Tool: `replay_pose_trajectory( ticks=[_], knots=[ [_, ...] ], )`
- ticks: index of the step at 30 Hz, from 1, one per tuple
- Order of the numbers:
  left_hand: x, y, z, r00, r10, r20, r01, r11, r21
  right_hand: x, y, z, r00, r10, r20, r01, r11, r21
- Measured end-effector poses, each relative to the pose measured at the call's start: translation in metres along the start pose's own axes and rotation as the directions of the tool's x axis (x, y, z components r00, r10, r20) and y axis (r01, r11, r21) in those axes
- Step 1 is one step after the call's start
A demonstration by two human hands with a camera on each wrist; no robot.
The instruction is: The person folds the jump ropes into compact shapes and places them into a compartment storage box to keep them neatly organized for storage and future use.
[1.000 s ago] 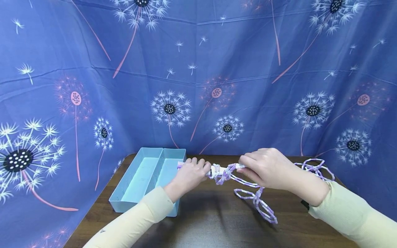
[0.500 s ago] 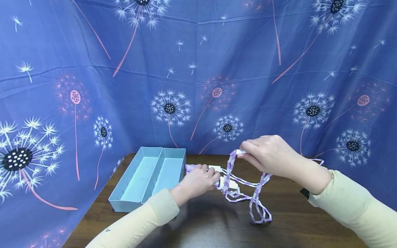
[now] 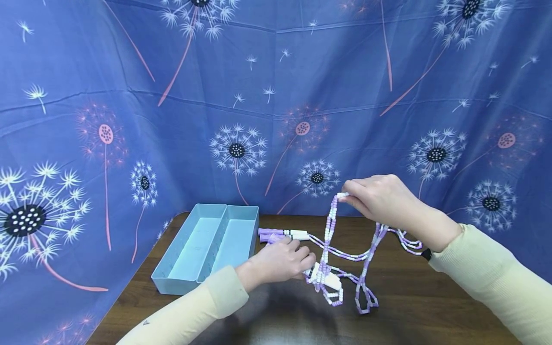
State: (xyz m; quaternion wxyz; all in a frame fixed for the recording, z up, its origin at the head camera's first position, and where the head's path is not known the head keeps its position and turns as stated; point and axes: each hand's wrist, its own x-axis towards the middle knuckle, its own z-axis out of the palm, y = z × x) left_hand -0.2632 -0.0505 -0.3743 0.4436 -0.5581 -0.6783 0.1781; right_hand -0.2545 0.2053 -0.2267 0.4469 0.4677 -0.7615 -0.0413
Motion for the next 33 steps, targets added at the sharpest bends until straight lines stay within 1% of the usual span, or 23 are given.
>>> replay_pose_trajectory(
  ticks=[4,7,10,14,16,19,21,23,25,27,31,33],
  knots=[
    [0.003,-0.001,-0.006,0.995,0.053,-0.086,-0.051,0.998,0.026,-0.008,0.01,0.007,0.999,0.02,0.027,-0.02,1.0,-0.003],
    [0.006,-0.001,-0.01,0.991,0.06,-0.121,-0.058,0.998,0.028,-0.013,0.014,0.013,0.998,0.034,0.047,-0.034,0.999,-0.004],
    [0.008,-0.002,-0.013,0.984,0.077,-0.161,-0.068,0.996,0.057,-0.018,0.017,0.019,0.996,0.05,0.078,-0.05,0.999,-0.009],
    [0.012,-0.007,-0.02,0.97,0.088,-0.226,-0.07,0.994,0.084,-0.025,0.018,0.029,0.992,0.074,0.104,-0.073,0.997,-0.015],
    [0.014,-0.012,-0.027,0.959,0.08,-0.271,-0.058,0.994,0.088,-0.029,0.019,0.034,0.99,0.09,0.111,-0.089,0.996,-0.014],
    [0.02,-0.022,-0.042,0.939,0.062,-0.338,-0.03,0.995,0.098,-0.037,0.019,0.042,0.983,0.119,0.136,-0.119,0.993,-0.011],
    [0.023,-0.028,-0.051,0.928,0.048,-0.37,-0.012,0.995,0.099,-0.044,0.019,0.047,0.977,0.142,0.157,-0.142,0.99,-0.01],
    [0.025,-0.033,-0.058,0.92,0.035,-0.389,0.006,0.995,0.104,-0.051,0.019,0.052,0.972,0.16,0.174,-0.16,0.987,-0.011],
    [0.026,-0.036,-0.058,0.915,0.019,-0.403,0.026,0.994,0.106,-0.057,0.018,0.057,0.969,0.171,0.181,-0.171,0.985,-0.013],
    [0.026,-0.038,-0.055,0.911,-0.003,-0.412,0.052,0.993,0.108,-0.062,0.017,0.063,0.968,0.172,0.181,-0.172,0.985,-0.016],
    [0.024,-0.04,-0.047,0.914,-0.055,-0.403,0.104,0.99,0.099,-0.066,0.011,0.076,0.974,0.16,0.161,-0.159,0.987,-0.018],
    [0.024,-0.041,-0.045,0.915,-0.097,-0.392,0.142,0.986,0.089,-0.067,0.006,0.083,0.977,0.153,0.146,-0.152,0.988,-0.019]
  ],
)
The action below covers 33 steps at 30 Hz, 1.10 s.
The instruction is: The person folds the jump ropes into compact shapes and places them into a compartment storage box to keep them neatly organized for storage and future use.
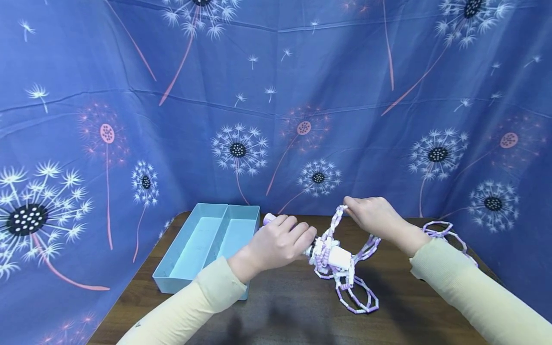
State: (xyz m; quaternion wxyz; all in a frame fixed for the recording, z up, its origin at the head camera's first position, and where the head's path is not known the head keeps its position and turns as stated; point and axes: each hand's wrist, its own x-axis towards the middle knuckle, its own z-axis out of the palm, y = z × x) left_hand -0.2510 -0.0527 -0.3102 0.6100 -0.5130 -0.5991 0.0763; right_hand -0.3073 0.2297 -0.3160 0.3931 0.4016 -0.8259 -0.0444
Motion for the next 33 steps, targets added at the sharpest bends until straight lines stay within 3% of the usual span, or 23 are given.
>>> replay_pose_trajectory(
  ticks=[4,8,15,19,26,33],
  knots=[
    [0.002,-0.004,0.0,0.994,-0.108,0.021,0.108,0.994,0.006,-0.004,-0.011,0.012,1.0,-0.005,-0.009,0.005,1.0,-0.003],
    [0.004,-0.009,0.0,0.978,-0.207,0.039,0.207,0.978,0.013,-0.01,-0.022,0.024,1.0,-0.002,-0.016,0.002,1.0,-0.002],
    [0.008,-0.011,0.003,0.925,-0.368,0.097,0.365,0.93,0.044,-0.019,-0.042,0.038,0.984,-0.07,-0.165,0.064,0.997,-0.04],
    [0.009,-0.011,0.003,0.897,-0.42,0.139,0.414,0.908,0.07,-0.02,-0.052,0.041,0.975,-0.063,-0.214,0.05,0.996,-0.069],
    [0.005,-0.014,0.01,0.854,-0.477,0.206,0.455,0.878,0.147,-0.02,-0.077,0.038,0.98,-0.124,-0.157,0.111,0.989,-0.093],
    [-0.008,-0.016,0.024,0.802,-0.536,0.263,0.487,0.842,0.231,-0.015,-0.098,0.027,0.98,-0.137,-0.143,0.12,0.985,-0.121]
  ],
)
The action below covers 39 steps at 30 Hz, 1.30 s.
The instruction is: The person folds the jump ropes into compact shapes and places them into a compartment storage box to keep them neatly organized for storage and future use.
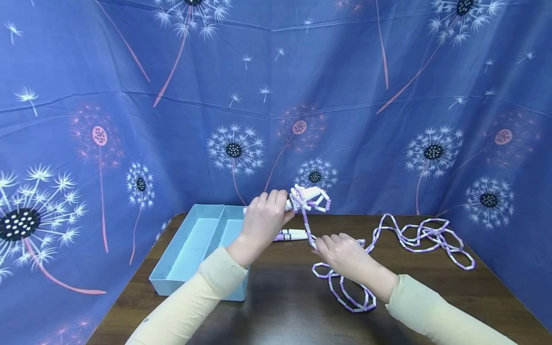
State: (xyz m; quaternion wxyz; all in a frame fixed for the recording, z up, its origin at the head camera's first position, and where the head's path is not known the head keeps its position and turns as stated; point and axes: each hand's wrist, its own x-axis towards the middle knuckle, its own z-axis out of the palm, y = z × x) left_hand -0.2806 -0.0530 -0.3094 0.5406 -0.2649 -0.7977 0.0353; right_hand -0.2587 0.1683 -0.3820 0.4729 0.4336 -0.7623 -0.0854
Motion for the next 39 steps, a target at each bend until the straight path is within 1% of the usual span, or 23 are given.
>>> replay_pose_trajectory(
  ticks=[2,5,8,11,16,19,24,26,30,33,37,39],
  knots=[
    [-0.002,0.0,0.005,1.0,-0.011,0.016,0.01,1.0,0.018,0.003,-0.003,-0.004,1.0,-0.013,-0.015,0.013,1.0,-0.02],
    [-0.006,-0.001,0.012,0.999,-0.012,0.032,0.01,0.999,0.045,0.007,-0.007,-0.011,0.998,-0.032,-0.045,0.029,0.999,-0.045],
    [-0.011,0.0,0.018,0.998,-0.003,0.056,0.0,0.998,0.057,0.011,-0.009,-0.02,0.997,-0.045,-0.057,0.042,0.997,-0.068],
    [-0.015,0.0,0.022,0.996,0.011,0.093,-0.016,0.998,0.053,0.016,-0.012,-0.029,0.994,-0.067,-0.085,0.061,0.996,-0.072],
    [-0.023,0.003,0.023,0.989,0.05,0.14,-0.055,0.998,0.035,0.026,-0.014,-0.044,0.984,-0.101,-0.143,0.098,0.995,-0.03],
    [-0.024,0.005,0.022,0.986,0.07,0.148,-0.077,0.996,0.039,0.028,-0.012,-0.05,0.981,-0.13,-0.145,0.129,0.992,-0.014],
    [-0.026,0.008,0.019,0.979,0.102,0.175,-0.114,0.992,0.059,0.027,-0.002,-0.056,0.973,-0.195,-0.12,0.2,0.979,0.03],
    [-0.027,0.01,0.019,0.975,0.125,0.186,-0.138,0.989,0.057,0.029,0.003,-0.059,0.967,-0.234,-0.096,0.237,0.971,0.017],
    [-0.029,0.012,0.019,0.969,0.172,0.175,-0.185,0.981,0.061,0.033,0.013,-0.068,0.951,-0.307,-0.022,0.306,0.952,-0.026],
    [-0.031,0.014,0.019,0.967,0.202,0.155,-0.216,0.973,0.077,0.038,0.021,-0.074,0.939,-0.341,0.033,0.342,0.939,-0.039],
    [-0.033,0.017,0.017,0.953,0.256,0.159,-0.27,0.96,0.069,0.046,0.03,-0.08,0.93,-0.36,0.067,0.363,0.931,-0.039],
    [-0.034,0.019,0.014,0.942,0.291,0.17,-0.303,0.952,0.05,0.049,0.034,-0.082,0.926,-0.37,0.08,0.373,0.927,-0.039]
  ],
)
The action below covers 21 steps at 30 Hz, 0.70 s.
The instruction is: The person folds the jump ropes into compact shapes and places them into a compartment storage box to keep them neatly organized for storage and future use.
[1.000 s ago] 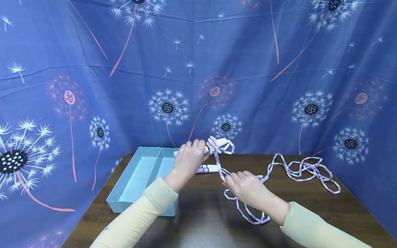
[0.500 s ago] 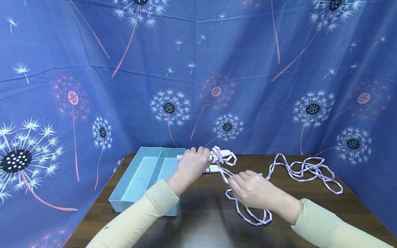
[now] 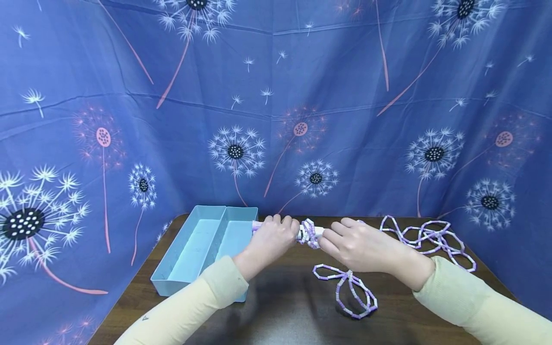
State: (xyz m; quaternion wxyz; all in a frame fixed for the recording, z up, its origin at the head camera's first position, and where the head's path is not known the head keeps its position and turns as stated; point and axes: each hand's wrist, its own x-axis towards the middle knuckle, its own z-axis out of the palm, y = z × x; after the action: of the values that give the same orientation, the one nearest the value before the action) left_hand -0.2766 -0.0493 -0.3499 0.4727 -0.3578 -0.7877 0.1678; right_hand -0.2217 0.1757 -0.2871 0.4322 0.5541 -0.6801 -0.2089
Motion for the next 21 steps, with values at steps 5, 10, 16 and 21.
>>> replay_pose_trajectory(
  ticks=[5,10,16,21],
  knots=[
    [-0.003,0.003,-0.004,0.995,0.105,0.002,-0.104,0.994,-0.036,0.004,0.011,-0.001,0.998,-0.063,0.015,0.062,0.998,0.013],
    [-0.005,0.005,-0.008,0.981,0.192,-0.006,-0.192,0.979,-0.064,0.001,0.019,0.005,0.993,-0.117,0.03,0.116,0.993,0.024],
    [-0.004,0.007,-0.016,0.958,0.273,-0.091,-0.281,0.955,-0.097,-0.009,0.022,0.015,0.995,-0.082,0.061,0.075,0.991,0.107],
    [-0.001,0.003,-0.027,0.934,0.303,-0.191,-0.32,0.946,-0.06,-0.01,0.018,0.022,0.998,-0.046,0.048,0.038,0.986,0.163]
  ],
)
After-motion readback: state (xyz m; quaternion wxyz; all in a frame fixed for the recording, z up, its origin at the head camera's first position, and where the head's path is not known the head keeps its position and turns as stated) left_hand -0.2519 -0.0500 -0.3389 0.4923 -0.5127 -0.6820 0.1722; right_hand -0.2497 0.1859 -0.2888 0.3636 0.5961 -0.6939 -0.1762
